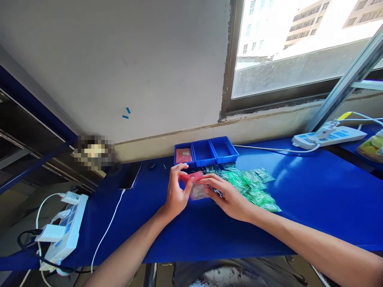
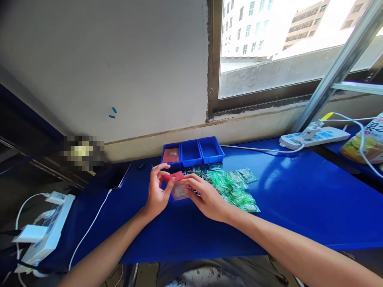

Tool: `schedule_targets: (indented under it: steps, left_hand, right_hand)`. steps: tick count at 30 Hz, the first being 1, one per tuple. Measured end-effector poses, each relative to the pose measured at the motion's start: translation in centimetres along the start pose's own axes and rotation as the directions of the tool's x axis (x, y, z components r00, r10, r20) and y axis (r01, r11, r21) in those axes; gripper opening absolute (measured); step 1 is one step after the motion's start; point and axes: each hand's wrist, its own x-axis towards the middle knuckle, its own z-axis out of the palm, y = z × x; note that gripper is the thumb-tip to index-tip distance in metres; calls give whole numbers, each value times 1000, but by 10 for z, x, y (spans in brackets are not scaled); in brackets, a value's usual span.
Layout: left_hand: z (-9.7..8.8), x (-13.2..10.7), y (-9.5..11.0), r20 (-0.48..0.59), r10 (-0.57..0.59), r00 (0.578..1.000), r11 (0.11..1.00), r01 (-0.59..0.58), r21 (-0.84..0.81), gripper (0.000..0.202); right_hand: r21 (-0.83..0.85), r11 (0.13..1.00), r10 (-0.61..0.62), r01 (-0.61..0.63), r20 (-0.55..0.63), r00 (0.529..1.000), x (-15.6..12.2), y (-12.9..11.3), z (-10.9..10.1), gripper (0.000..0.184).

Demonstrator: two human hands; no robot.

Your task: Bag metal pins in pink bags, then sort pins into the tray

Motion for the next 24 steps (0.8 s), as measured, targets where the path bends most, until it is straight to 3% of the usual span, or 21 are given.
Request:
schedule_targets:
  steps: [2, 4, 9, 16, 19, 24]
  left_hand:
    - [5, 2, -1, -22, -121, 992, 982, 116, -146, 54]
    - [8, 4, -2, 23, -194, 981, 943, 193, -271, 64]
    - [8, 4, -6, 178, -260, 949, 914, 301, -271, 40]
    - [3, 3, -6, 140, -186, 972, 972, 203, -117, 28]
    - [1, 4, -3, 172, -132, 976, 988, 144, -60, 26]
    - [0, 3, -2, 207, -67, 976, 998, 66, 12, 25]
  right_hand:
    - [-6, 1000, 10, -10, -46, 999, 0, 2, -1, 32]
    - [0, 1000, 18, -18, -83, 996, -1, 4, -1, 33]
    - [51, 998, 41, -35, -120, 992, -2, 10, 0, 37]
    - [70, 997, 51, -39, -167, 985, -1, 12, 2, 33]
    - [90, 995, 62, -46, -181, 982, -1, 13, 3, 26]
    - [246, 958, 214, -147, -270, 939, -3, 21, 8, 16]
